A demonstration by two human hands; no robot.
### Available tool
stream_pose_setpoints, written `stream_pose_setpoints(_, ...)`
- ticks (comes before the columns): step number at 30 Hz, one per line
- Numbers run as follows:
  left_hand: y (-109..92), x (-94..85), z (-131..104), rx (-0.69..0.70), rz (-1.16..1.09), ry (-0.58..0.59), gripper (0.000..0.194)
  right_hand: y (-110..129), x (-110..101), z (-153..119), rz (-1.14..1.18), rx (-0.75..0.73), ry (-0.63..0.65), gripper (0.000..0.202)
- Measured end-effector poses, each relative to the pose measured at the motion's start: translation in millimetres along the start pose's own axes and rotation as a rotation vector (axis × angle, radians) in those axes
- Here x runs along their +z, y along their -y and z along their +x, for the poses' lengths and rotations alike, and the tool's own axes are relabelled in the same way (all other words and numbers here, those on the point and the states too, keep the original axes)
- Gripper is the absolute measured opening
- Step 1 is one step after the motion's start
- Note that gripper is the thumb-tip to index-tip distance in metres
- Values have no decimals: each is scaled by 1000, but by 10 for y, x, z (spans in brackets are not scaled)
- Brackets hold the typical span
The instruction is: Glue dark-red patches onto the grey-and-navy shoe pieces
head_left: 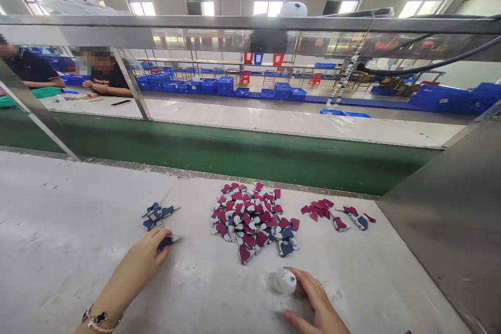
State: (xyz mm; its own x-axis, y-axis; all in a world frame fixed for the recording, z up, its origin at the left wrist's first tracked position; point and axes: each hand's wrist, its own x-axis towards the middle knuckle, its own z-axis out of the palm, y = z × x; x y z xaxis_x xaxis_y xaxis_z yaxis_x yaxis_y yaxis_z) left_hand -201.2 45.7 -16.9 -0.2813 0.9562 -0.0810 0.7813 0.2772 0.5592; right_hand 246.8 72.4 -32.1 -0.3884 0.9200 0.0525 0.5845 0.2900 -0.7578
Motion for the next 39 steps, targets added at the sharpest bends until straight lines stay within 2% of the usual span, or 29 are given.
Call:
stream_pose_setpoints(3,-378,53,-72,-21,-353,34,41,83,163,124,58,35,-12,38)
stream_pose_setpoints(5,-672,171,-154,-70,-722,168,49,181,213,154,127,38,25,38)
stream_pose_setpoints(7,-937,360,-248,-50,-823,269,50,276,202,128,204,42,90,41)
stream_pose_setpoints(10,-1239,686,-413,-61,-987,407,50,387,78,0,331,99,131,50)
stream_pose_setpoints(13,-1436,912,-579,-137,-1355,591,42,458,-140,-164,409,145,48,44)
stream_pose_setpoints(15,-1510,976,-653,-174,-1479,666,42,480,-302,-252,401,142,-27,36)
stream_pose_setpoints(18,-1540,996,-683,-188,-1465,721,48,488,-496,-323,463,153,-54,34)
stream_pose_setpoints(21,-1521,1012,-660,-182,-1383,770,50,510,-569,-313,658,164,67,43)
stream_pose_setpoints(24,-1515,1043,-647,-160,-1313,794,50,541,-510,-258,850,191,205,52)
stream_pose_setpoints(28,-1551,1046,-657,-129,-1194,803,44,526,-326,-218,979,203,318,59)
stream_pose_setpoints(31,-1571,1022,-654,-118,-1151,827,46,506,-238,-193,1046,190,338,54)
stream_pose_setpoints(35,-1551,1029,-645,-88,-1073,802,62,560,-298,-85,1039,176,318,45)
stream_pose_setpoints(37,-1537,1046,-650,-68,-1000,806,62,638,-361,-41,967,187,341,40)
stream_pose_setpoints(39,-1530,1053,-660,-26,-924,812,58,751,-394,-36,821,263,307,30)
